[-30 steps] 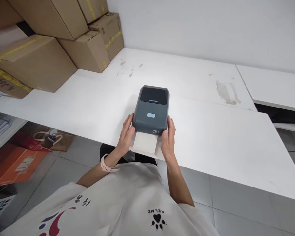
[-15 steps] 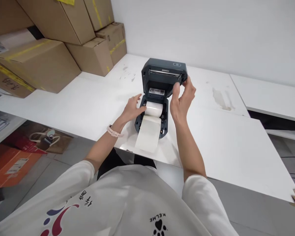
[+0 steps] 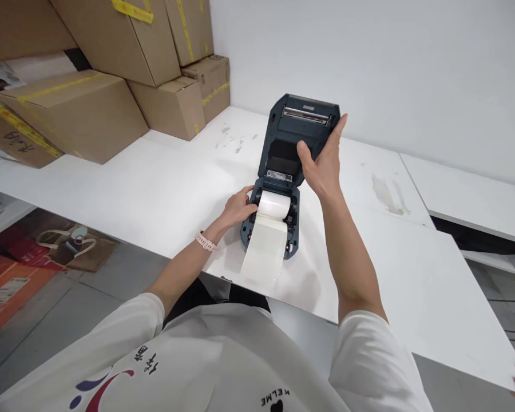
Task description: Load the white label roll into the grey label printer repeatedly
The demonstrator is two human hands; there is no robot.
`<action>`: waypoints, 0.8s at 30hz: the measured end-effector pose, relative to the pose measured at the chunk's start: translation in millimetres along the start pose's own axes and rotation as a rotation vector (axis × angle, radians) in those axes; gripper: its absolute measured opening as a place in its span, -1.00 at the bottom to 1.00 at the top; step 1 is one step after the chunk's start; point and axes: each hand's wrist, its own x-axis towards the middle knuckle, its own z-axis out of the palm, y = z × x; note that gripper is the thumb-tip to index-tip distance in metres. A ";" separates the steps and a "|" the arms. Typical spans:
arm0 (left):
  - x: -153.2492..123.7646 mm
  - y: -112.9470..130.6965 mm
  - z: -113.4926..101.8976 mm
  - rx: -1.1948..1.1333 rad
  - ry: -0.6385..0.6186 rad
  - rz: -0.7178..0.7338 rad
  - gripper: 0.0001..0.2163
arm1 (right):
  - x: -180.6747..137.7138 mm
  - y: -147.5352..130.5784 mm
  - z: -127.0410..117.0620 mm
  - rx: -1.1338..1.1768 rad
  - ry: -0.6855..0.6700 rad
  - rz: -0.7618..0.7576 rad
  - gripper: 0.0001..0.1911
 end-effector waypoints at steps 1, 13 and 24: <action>0.0 -1.9 1.2 -0.040 0.009 0.006 -0.32 | 4.6 -1.0 0.2 -0.009 0.046 0.020 -0.01; -2.0 -5.5 3.5 -0.214 -0.009 -0.006 -0.31 | -32.9 -51.1 14.5 -0.166 -0.460 0.025 -0.35; -6.5 -2.4 0.2 -0.299 -0.046 -0.021 -0.28 | -52.6 -32.2 -29.3 0.218 -0.502 -0.010 -0.07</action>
